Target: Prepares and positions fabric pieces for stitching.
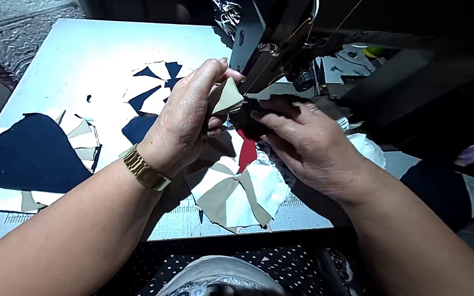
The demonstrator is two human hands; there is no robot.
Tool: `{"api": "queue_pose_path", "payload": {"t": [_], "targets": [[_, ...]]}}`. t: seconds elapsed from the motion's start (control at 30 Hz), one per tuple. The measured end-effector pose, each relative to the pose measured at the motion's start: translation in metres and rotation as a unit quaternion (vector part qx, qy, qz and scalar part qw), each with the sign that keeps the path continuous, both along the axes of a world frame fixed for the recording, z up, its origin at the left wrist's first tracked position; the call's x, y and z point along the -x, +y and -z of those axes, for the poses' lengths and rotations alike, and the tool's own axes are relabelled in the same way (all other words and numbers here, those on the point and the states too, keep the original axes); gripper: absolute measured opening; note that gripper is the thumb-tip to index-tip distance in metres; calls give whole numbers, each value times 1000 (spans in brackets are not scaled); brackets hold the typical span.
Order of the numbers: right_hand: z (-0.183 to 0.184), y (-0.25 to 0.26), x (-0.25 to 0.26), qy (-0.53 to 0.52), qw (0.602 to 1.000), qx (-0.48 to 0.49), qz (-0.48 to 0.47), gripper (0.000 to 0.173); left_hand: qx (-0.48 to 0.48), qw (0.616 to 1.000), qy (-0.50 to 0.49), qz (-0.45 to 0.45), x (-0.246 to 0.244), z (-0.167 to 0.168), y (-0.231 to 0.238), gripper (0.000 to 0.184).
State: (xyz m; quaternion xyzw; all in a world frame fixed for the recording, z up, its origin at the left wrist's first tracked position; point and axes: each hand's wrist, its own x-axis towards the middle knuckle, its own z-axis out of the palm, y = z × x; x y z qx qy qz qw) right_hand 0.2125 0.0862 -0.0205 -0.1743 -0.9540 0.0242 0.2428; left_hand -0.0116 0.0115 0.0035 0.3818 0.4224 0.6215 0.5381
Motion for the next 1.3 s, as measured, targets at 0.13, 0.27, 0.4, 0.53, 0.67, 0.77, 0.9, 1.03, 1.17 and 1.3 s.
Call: {"api": "queue_pose_path", "payload": {"t": [0.13,0.27,0.4,0.53,0.67,0.77,0.9,1.03,1.17,1.3], "targets": [[-12,-23,8,47,994,-4,-102,31,-6,1000,-13,9,2,0,0,37],[2,-41,21,-22,984,30,-175,43,13,999,-35,13,1,-4,-3,37],[9,-40,28,-98,980,59,-161,61,27,999,-39,-2,-1,-6,-4,38],[25,-51,34,-126,987,78,-64,65,17,999,-37,-2,1,-4,-3,38],[28,-70,39,-130,987,88,32,70,23,999,-29,22,1,-1,-4,40],[17,-74,39,-129,984,105,68,72,21,999,-21,41,-1,-2,-5,43],[25,-68,38,-107,988,90,68,68,17,998,-19,55,-1,0,-7,46],[25,-66,34,-93,981,159,59,65,19,996,-9,86,-2,3,-7,47],[-3,-51,7,-1,962,269,51,45,53,993,-19,107,-3,-4,-10,42],[-26,-37,-47,70,966,213,131,37,147,973,-135,119,-8,-12,-9,28]]}}
